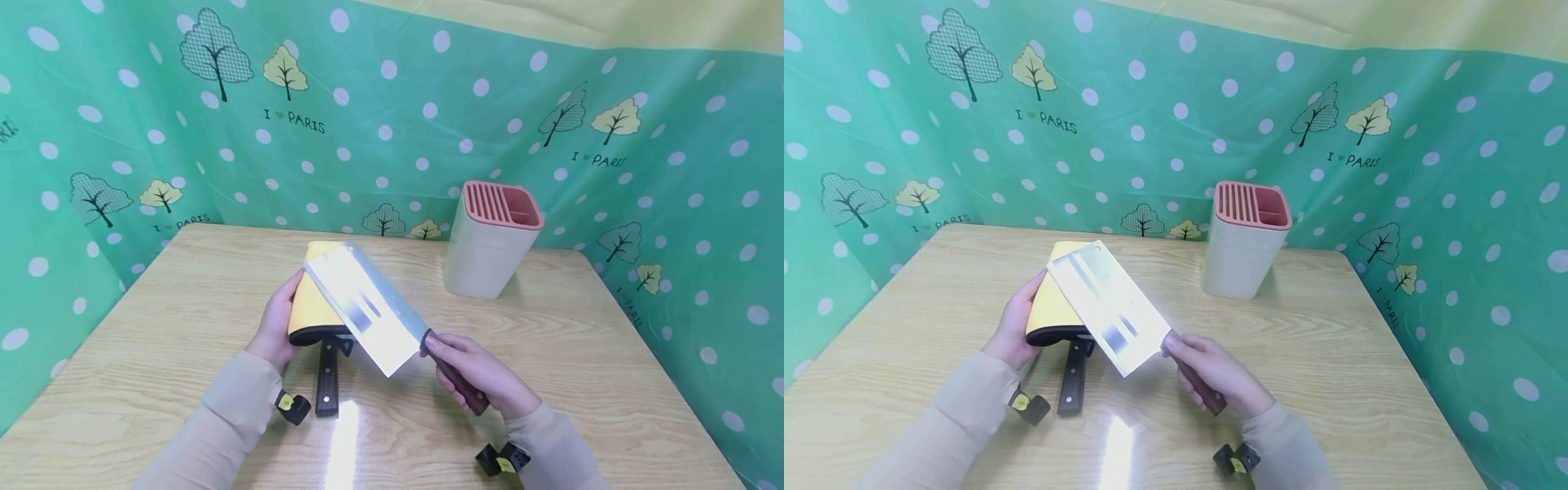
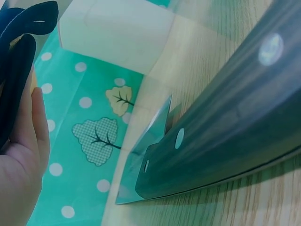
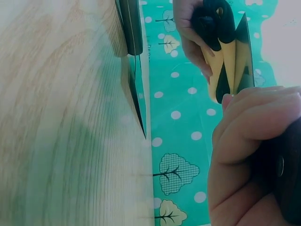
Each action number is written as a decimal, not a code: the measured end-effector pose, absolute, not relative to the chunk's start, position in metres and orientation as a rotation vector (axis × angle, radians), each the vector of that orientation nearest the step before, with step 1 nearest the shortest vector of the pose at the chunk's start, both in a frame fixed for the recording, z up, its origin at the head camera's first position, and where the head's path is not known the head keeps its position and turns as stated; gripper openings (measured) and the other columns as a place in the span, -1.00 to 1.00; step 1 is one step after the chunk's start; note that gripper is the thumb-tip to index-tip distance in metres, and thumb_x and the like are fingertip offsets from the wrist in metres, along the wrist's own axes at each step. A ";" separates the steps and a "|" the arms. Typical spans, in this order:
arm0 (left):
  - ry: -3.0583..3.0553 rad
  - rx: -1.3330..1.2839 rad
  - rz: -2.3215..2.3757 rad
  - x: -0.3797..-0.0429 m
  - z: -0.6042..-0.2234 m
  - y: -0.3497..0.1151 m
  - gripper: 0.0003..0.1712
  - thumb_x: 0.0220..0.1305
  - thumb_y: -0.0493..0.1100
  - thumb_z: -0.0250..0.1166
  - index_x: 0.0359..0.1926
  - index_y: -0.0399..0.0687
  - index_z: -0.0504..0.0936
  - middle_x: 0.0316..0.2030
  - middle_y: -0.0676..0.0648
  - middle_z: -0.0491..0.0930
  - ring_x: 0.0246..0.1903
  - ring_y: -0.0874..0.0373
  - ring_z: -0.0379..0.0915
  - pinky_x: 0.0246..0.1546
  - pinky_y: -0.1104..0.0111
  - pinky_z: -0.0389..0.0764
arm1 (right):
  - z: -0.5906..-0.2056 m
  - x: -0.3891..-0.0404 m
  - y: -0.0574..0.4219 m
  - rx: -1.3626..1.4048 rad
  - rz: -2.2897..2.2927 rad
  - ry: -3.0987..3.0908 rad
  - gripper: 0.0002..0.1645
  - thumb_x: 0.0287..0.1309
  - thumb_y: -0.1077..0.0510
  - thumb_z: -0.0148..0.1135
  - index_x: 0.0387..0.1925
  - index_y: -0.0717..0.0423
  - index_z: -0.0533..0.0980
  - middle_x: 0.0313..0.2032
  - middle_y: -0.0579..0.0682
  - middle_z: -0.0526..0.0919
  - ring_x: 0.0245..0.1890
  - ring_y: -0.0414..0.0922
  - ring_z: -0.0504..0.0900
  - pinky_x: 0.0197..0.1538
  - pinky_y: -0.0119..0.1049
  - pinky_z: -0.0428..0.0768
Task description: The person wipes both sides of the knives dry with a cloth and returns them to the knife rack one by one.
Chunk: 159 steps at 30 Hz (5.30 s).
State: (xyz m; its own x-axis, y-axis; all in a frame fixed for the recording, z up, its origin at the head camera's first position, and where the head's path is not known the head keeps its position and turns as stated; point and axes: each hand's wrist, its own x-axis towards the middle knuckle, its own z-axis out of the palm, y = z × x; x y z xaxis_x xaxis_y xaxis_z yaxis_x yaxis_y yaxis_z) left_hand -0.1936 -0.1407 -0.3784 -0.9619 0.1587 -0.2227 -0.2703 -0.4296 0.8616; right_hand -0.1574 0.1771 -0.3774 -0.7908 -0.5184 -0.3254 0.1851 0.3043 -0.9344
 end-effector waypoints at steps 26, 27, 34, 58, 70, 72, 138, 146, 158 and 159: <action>1.540 -0.112 2.406 -0.188 -0.379 -0.130 -0.39 0.53 0.29 -0.29 0.36 0.09 0.22 -0.12 0.19 0.58 -0.14 0.35 0.55 0.01 0.48 0.54 | -0.376 -0.158 0.167 -0.287 -1.552 1.987 -0.33 0.49 -0.22 -0.11 0.08 0.37 0.34 -0.67 -0.12 0.39 -0.80 -0.26 0.32 -0.70 -0.41 0.36; 1.541 -0.111 2.405 -0.188 -0.380 -0.130 -0.39 0.53 0.29 -0.29 0.37 0.09 0.22 -0.12 0.19 0.58 -0.13 0.34 0.54 0.01 0.48 0.54 | -0.376 -0.158 0.167 -0.288 -1.551 1.989 -0.33 0.49 -0.22 -0.11 0.08 0.37 0.34 -0.67 -0.12 0.39 -0.80 -0.26 0.32 -0.70 -0.41 0.36; 1.541 -0.092 2.418 -0.187 -0.379 -0.127 -0.42 0.53 0.29 -0.29 0.34 0.14 0.26 -0.12 0.19 0.57 -0.13 0.33 0.53 0.01 0.48 0.54 | -0.377 -0.158 0.165 -0.284 -1.558 2.007 -0.33 0.48 -0.23 -0.11 0.05 0.37 0.34 -0.68 -0.12 0.39 -0.81 -0.26 0.32 -0.70 -0.40 0.36; 1.503 -0.162 2.443 -0.184 -0.378 -0.117 -0.39 0.58 0.18 -0.31 0.46 0.02 0.17 -0.13 0.20 0.59 -0.11 0.33 0.53 0.04 0.48 0.52 | -0.377 -0.158 0.155 -0.229 -1.610 2.016 -0.41 0.47 -0.21 -0.06 -0.02 0.31 0.35 -0.68 -0.11 0.39 -0.81 -0.25 0.32 -0.71 -0.38 0.37; 1.513 -0.134 2.419 -0.183 -0.379 -0.115 -0.39 0.58 0.17 -0.33 0.46 0.01 0.16 -0.14 0.19 0.57 -0.13 0.32 0.52 0.01 0.47 0.52 | -0.377 -0.160 0.152 -0.246 -1.621 2.020 -0.42 0.48 -0.21 -0.08 -0.05 0.29 0.34 -0.68 -0.11 0.40 -0.80 -0.25 0.33 -0.71 -0.38 0.38; 1.509 -0.136 2.417 -0.182 -0.380 -0.115 -0.40 0.58 0.18 -0.32 0.44 0.02 0.19 -0.15 0.18 0.57 -0.14 0.32 0.52 0.00 0.47 0.53 | -0.377 -0.161 0.151 -0.251 -1.628 2.018 -0.43 0.49 -0.20 -0.08 -0.06 0.29 0.33 -0.68 -0.11 0.39 -0.81 -0.25 0.33 -0.71 -0.38 0.39; 1.550 -0.132 2.349 -0.177 -0.389 -0.091 -0.36 0.57 0.22 -0.32 0.45 0.02 0.21 0.05 0.13 0.57 0.02 0.30 0.56 0.08 0.47 0.53 | -0.375 -0.183 0.139 -0.205 -1.705 2.027 -0.48 0.47 -0.25 -0.10 -0.20 0.16 0.35 -0.71 -0.13 0.40 -0.81 -0.23 0.33 -0.70 -0.36 0.39; 1.541 -0.110 2.349 -0.175 -0.390 -0.089 -0.36 0.56 0.23 -0.31 0.45 0.04 0.22 0.04 0.12 0.57 0.01 0.28 0.55 0.08 0.46 0.52 | -0.376 -0.185 0.137 -0.179 -1.716 2.031 -0.47 0.46 -0.27 -0.08 -0.20 0.15 0.34 -0.71 -0.13 0.39 -0.81 -0.22 0.33 -0.71 -0.35 0.39; 1.552 -0.128 2.345 -0.176 -0.393 -0.086 -0.37 0.56 0.22 -0.29 0.43 0.02 0.25 0.03 0.11 0.58 -0.01 0.27 0.56 0.08 0.43 0.53 | -0.375 -0.187 0.134 -0.176 -1.719 2.039 -0.44 0.47 -0.26 -0.10 -0.17 0.21 0.34 -0.72 -0.13 0.39 -0.82 -0.23 0.33 -0.72 -0.36 0.38; 1.554 -0.122 2.344 -0.176 -0.393 -0.086 -0.36 0.56 0.23 -0.29 0.43 0.03 0.25 0.04 0.10 0.58 0.00 0.27 0.56 0.08 0.43 0.52 | -0.375 -0.187 0.134 -0.174 -1.720 2.041 -0.45 0.47 -0.26 -0.10 -0.18 0.19 0.34 -0.72 -0.13 0.39 -0.82 -0.23 0.33 -0.72 -0.36 0.38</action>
